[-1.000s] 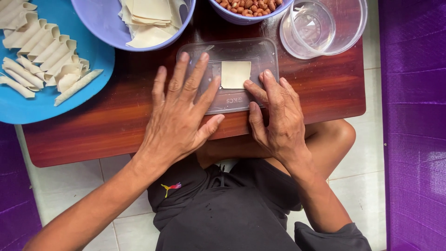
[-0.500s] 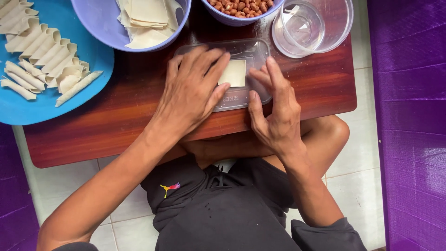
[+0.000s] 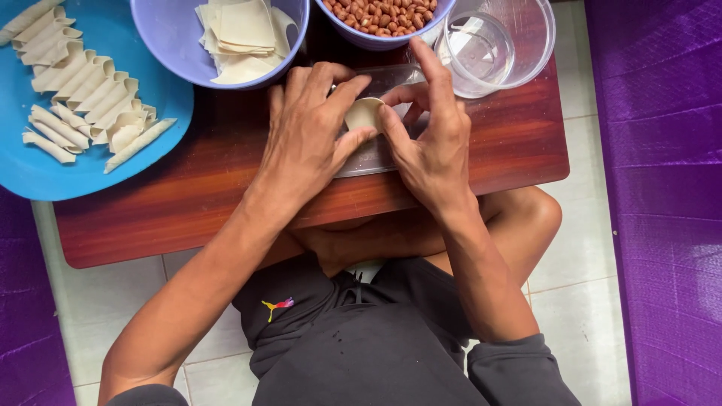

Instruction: The person sits on the floor and repeatedly takes thin square wrappers, places them on a plastic lid, and rolls them into cylindrical shapes by hand. They then place the finished rolls onto a blue plate. A bowl of peanuts and a container of water are visible nearby.

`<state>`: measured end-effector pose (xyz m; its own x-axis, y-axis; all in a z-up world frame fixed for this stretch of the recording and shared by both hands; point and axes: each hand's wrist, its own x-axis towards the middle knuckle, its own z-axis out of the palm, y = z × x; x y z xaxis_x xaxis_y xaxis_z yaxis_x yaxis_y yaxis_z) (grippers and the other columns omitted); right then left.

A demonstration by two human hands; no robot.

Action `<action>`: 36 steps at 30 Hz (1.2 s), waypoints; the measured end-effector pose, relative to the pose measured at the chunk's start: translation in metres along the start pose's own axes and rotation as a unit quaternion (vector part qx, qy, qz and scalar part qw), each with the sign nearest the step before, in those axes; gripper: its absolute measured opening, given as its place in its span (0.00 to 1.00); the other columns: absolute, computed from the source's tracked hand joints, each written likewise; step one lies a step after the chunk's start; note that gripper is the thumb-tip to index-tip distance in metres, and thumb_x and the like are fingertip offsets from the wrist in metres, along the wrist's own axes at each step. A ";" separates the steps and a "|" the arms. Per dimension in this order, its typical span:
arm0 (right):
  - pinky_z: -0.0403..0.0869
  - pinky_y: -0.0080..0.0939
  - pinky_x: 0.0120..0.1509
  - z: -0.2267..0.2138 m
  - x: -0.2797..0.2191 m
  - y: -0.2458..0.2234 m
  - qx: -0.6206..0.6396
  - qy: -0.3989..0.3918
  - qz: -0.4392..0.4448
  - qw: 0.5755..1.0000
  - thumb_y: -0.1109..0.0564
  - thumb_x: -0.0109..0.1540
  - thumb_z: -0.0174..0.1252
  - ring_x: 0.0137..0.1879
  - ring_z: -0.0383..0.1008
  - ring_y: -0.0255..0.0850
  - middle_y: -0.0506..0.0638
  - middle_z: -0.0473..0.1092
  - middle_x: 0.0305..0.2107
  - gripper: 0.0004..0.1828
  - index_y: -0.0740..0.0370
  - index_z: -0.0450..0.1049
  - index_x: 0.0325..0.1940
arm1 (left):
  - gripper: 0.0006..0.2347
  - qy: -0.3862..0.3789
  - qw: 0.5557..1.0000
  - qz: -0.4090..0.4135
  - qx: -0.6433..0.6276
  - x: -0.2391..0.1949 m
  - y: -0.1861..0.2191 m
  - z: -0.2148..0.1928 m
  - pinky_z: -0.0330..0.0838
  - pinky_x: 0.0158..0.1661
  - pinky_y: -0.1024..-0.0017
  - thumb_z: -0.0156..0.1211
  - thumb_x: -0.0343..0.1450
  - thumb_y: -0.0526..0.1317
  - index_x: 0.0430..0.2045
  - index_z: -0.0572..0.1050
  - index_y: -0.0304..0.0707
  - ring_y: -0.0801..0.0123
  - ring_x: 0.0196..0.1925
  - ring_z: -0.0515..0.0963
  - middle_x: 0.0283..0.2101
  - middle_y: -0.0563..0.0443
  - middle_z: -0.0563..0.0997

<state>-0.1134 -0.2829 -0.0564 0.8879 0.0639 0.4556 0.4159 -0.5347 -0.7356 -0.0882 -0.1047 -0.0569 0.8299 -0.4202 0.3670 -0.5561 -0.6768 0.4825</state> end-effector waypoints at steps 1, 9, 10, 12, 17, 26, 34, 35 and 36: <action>0.77 0.33 0.43 -0.003 0.000 -0.002 0.000 0.000 -0.001 1.000 0.72 0.65 0.66 0.45 0.81 0.37 0.56 0.76 0.49 0.39 0.63 0.54 0.75 | 0.22 0.001 1.000 0.000 0.001 0.001 0.004 -0.005 0.63 0.46 0.57 0.73 0.67 0.42 0.55 0.76 0.36 0.57 0.49 0.69 0.52 0.48 0.72; 0.76 0.42 0.58 -0.014 -0.021 0.007 -0.107 -0.034 -0.151 0.982 0.77 0.63 0.66 0.48 0.80 0.45 0.52 0.79 0.44 0.35 0.65 0.61 0.70 | 0.04 0.070 0.995 0.065 0.009 -0.014 0.008 -0.016 0.65 0.43 0.68 0.68 0.71 0.32 0.37 0.82 0.38 0.65 0.41 0.69 0.46 0.53 0.74; 0.76 0.42 0.58 -0.017 -0.023 0.004 -0.106 -0.036 -0.150 0.982 0.77 0.63 0.66 0.48 0.80 0.45 0.52 0.79 0.44 0.35 0.65 0.61 0.70 | 0.04 0.069 0.996 0.063 0.009 -0.017 0.007 -0.016 0.65 0.43 0.68 0.68 0.71 0.32 0.37 0.82 0.38 0.65 0.41 0.69 0.46 0.53 0.74; 0.73 0.41 0.60 -0.023 -0.024 -0.001 -0.125 -0.066 -0.129 0.982 0.75 0.63 0.65 0.50 0.79 0.43 0.51 0.80 0.47 0.36 0.66 0.60 0.72 | 0.10 0.029 0.997 0.069 0.004 -0.020 0.007 -0.015 0.63 0.45 0.65 0.65 0.69 0.31 0.43 0.81 0.35 0.61 0.47 0.71 0.50 0.50 0.75; 0.71 0.42 0.64 -0.024 -0.028 0.000 -0.139 -0.055 -0.117 0.982 0.75 0.64 0.61 0.55 0.78 0.44 0.52 0.80 0.48 0.33 0.67 0.60 0.72 | 0.16 -0.004 0.996 0.088 0.016 -0.023 0.008 -0.005 0.62 0.58 0.61 0.61 0.72 0.36 0.53 0.75 0.27 0.56 0.61 0.71 0.61 0.44 0.73; 0.74 0.44 0.71 -0.021 -0.035 0.003 -0.119 -0.039 -0.073 0.989 0.77 0.65 0.55 0.63 0.80 0.49 0.58 0.79 0.52 0.35 0.70 0.54 0.74 | 0.25 -0.074 0.992 0.077 0.068 -0.033 0.011 0.015 0.44 0.71 0.51 0.53 0.74 0.47 0.63 0.70 0.26 0.54 0.76 0.58 0.73 0.44 0.64; 0.77 0.44 0.71 -0.019 -0.038 0.006 -0.083 -0.027 -0.033 0.996 0.77 0.65 0.54 0.64 0.80 0.49 0.58 0.80 0.50 0.36 0.68 0.51 0.76 | 0.25 -0.082 0.990 0.081 0.086 -0.031 0.014 0.019 0.38 0.71 0.47 0.53 0.75 0.48 0.65 0.72 0.31 0.53 0.76 0.56 0.74 0.48 0.63; 0.79 0.45 0.71 -0.019 -0.039 0.007 -0.071 -0.020 -0.026 0.997 0.77 0.67 0.53 0.64 0.81 0.50 0.58 0.79 0.51 0.36 0.68 0.49 0.76 | 0.26 -0.076 0.990 0.074 0.095 -0.030 0.016 0.020 0.38 0.71 0.46 0.54 0.75 0.48 0.65 0.71 0.29 0.52 0.77 0.55 0.74 0.48 0.63; 0.80 0.45 0.71 -0.019 -0.040 0.008 -0.058 -0.012 -0.019 0.998 0.76 0.68 0.52 0.64 0.81 0.52 0.59 0.79 0.51 0.35 0.67 0.48 0.77 | 0.26 -0.070 0.990 0.067 0.104 -0.030 0.018 0.021 0.38 0.70 0.46 0.55 0.75 0.48 0.65 0.71 0.28 0.52 0.77 0.55 0.74 0.47 0.62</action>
<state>-0.1491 -0.3058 -0.0704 0.8772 0.1062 0.4683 0.4251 -0.6253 -0.6544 -0.1218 -0.1167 -0.0756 0.7556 -0.5848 0.2949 -0.6523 -0.7127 0.2580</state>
